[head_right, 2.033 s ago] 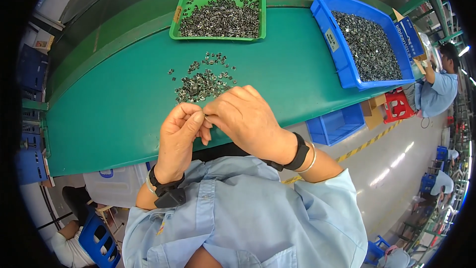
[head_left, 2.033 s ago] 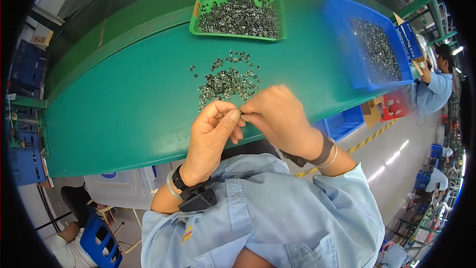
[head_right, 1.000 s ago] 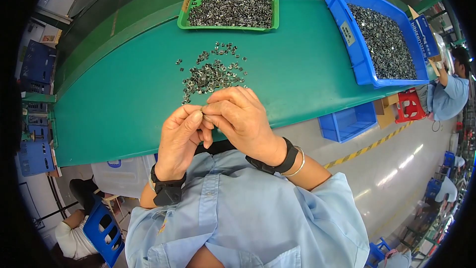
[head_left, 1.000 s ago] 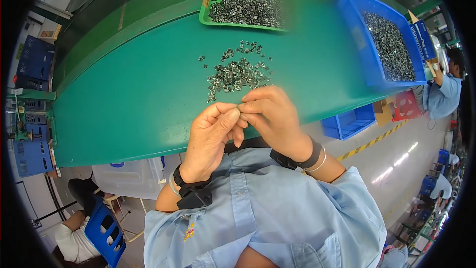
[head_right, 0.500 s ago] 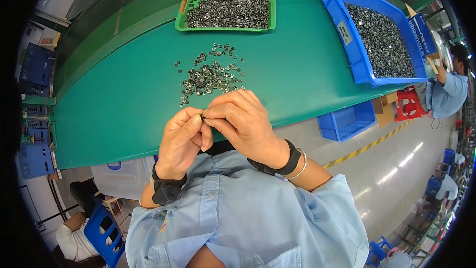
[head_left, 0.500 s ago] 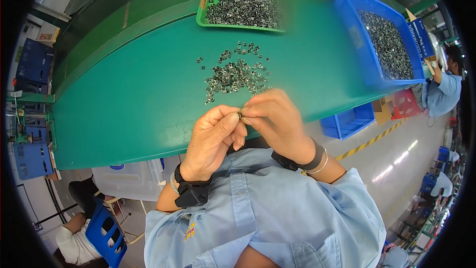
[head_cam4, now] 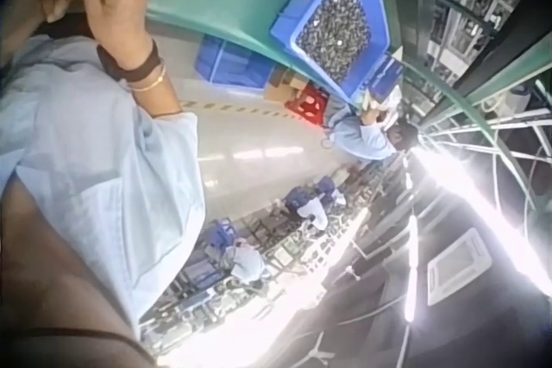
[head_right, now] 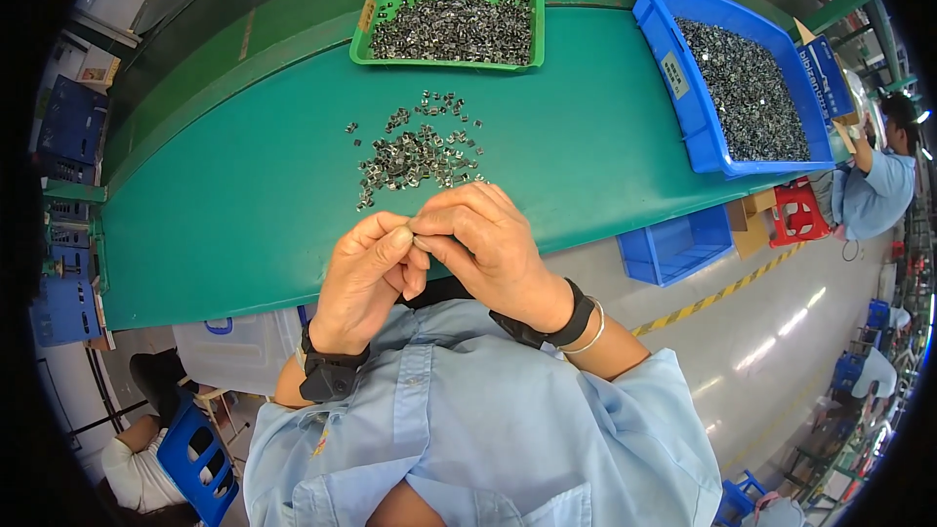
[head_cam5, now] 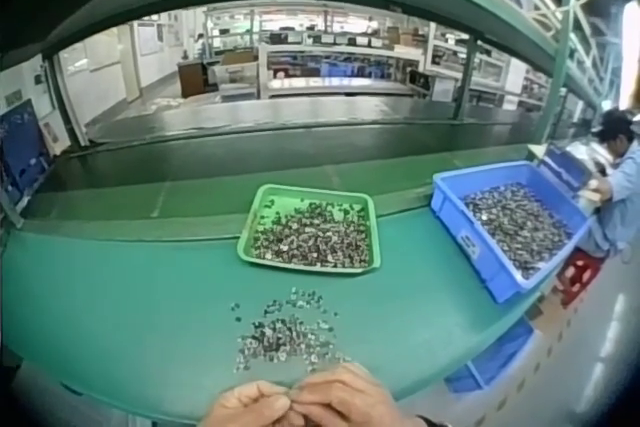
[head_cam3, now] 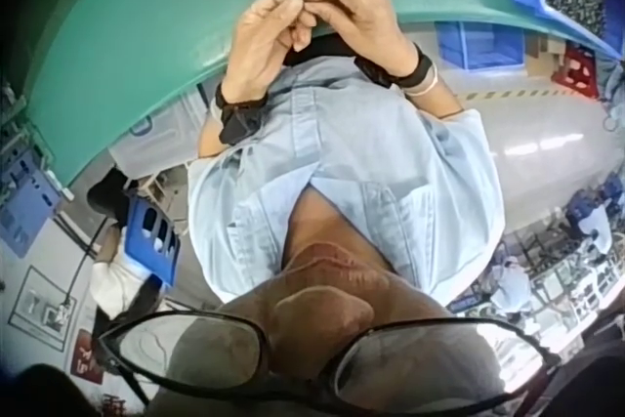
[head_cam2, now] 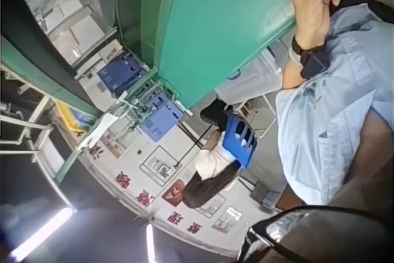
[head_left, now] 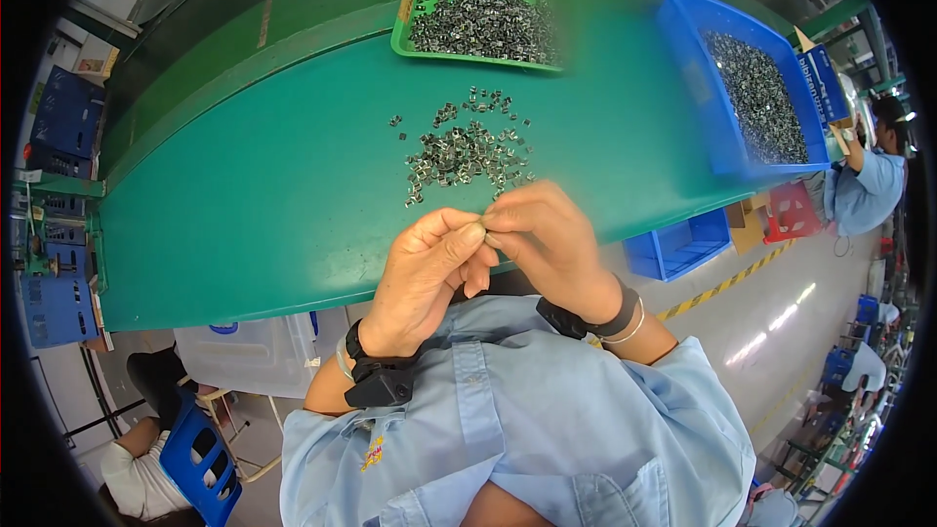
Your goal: The person picks up small metal components from a pile on the table, fits them together by hand, and places the assembled units into a blue bin, occasionally replenishing the pile from a green tray.
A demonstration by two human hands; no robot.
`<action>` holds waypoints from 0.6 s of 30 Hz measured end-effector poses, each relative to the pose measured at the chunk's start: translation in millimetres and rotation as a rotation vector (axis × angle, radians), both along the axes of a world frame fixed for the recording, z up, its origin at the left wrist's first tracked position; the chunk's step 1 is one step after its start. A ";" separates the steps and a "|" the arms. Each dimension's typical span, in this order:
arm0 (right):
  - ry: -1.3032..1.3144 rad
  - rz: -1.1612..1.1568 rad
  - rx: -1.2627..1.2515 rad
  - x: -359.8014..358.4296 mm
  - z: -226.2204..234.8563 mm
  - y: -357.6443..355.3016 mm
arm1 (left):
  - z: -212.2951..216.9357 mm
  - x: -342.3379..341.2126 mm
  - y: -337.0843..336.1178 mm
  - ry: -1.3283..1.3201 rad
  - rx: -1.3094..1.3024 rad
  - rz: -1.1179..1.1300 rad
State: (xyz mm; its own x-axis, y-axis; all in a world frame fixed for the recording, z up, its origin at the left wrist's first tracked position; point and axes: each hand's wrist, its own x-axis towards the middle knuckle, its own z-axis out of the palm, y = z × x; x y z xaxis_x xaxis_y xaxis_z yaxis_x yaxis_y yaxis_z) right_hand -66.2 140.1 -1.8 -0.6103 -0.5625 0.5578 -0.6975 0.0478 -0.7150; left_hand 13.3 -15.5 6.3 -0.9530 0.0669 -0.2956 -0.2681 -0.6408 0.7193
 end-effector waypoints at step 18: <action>-0.010 0.030 -0.044 2.5 4.0 -1.4 | -8.6 1.6 1.5 0.100 0.241 -0.006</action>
